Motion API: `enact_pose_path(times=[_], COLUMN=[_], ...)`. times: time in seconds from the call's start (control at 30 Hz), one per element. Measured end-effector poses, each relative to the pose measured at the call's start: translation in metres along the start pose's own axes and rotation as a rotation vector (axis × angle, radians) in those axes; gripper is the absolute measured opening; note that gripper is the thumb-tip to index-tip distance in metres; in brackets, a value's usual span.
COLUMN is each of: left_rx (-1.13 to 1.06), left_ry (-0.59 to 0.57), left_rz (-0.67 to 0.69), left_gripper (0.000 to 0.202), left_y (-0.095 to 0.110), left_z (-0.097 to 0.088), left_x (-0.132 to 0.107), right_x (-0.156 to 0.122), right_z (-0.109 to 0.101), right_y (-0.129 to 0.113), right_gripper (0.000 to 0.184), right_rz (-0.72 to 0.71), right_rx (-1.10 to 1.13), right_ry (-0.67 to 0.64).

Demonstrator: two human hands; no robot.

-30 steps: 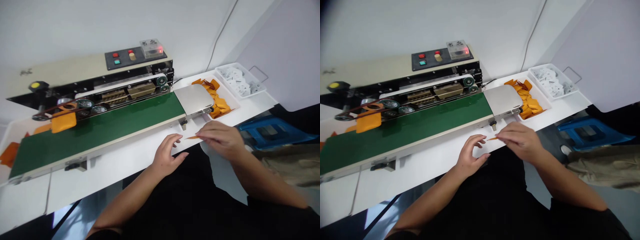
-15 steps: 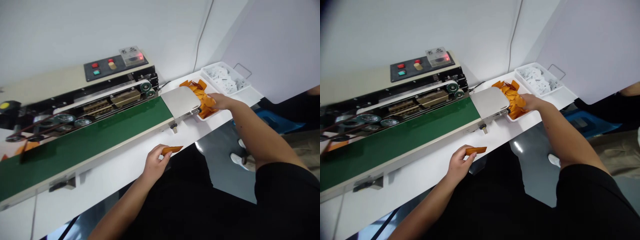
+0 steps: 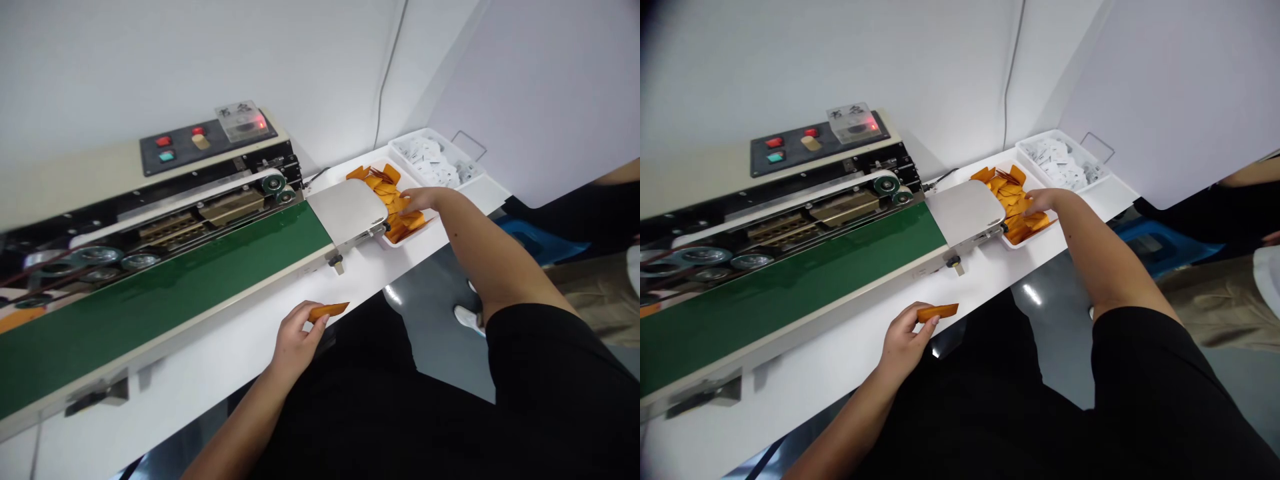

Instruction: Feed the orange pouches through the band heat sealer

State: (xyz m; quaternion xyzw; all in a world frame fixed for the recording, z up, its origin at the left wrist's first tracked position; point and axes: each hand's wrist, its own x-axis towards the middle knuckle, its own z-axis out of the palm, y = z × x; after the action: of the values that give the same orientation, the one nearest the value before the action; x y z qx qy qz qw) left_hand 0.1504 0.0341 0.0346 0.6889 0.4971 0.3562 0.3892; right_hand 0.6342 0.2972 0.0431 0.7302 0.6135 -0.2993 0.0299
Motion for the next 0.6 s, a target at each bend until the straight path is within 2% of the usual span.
enact_pose_path(times=[0.1, 0.23, 0.3, 0.47, 0.6], left_rx=[-0.004, -0.004, -0.010, -0.007, -0.017], left_ry=[0.004, 0.002, 0.007, 0.021, 0.013], left_rz=[0.007, 0.009, 0.009, -0.001, 0.001], left_gripper=[0.016, 0.017, 0.017, 0.017, 0.018], left_y=[0.000, 0.001, 0.001, 0.001, 0.001], left_z=[0.000, 0.001, 0.000, -0.001, 0.000], left_x=[0.000, 0.000, -0.001, 0.000, 0.001], right_x=[0.004, 0.001, -0.003, -0.013, -0.020], right_z=[0.001, 0.001, 0.001, -0.002, -0.003], right_y=[-0.010, -0.020, -0.021, -0.020, -0.019], right_gripper=[0.091, 0.070, 0.065, 0.081, 0.086], right_rz=[0.059, 0.069, 0.058, 0.069, 0.084], right_rx=[0.049, 0.089, 0.105, 0.190, 0.367], right_ry=[-0.105, -0.029, 0.007, 0.070, 0.004])
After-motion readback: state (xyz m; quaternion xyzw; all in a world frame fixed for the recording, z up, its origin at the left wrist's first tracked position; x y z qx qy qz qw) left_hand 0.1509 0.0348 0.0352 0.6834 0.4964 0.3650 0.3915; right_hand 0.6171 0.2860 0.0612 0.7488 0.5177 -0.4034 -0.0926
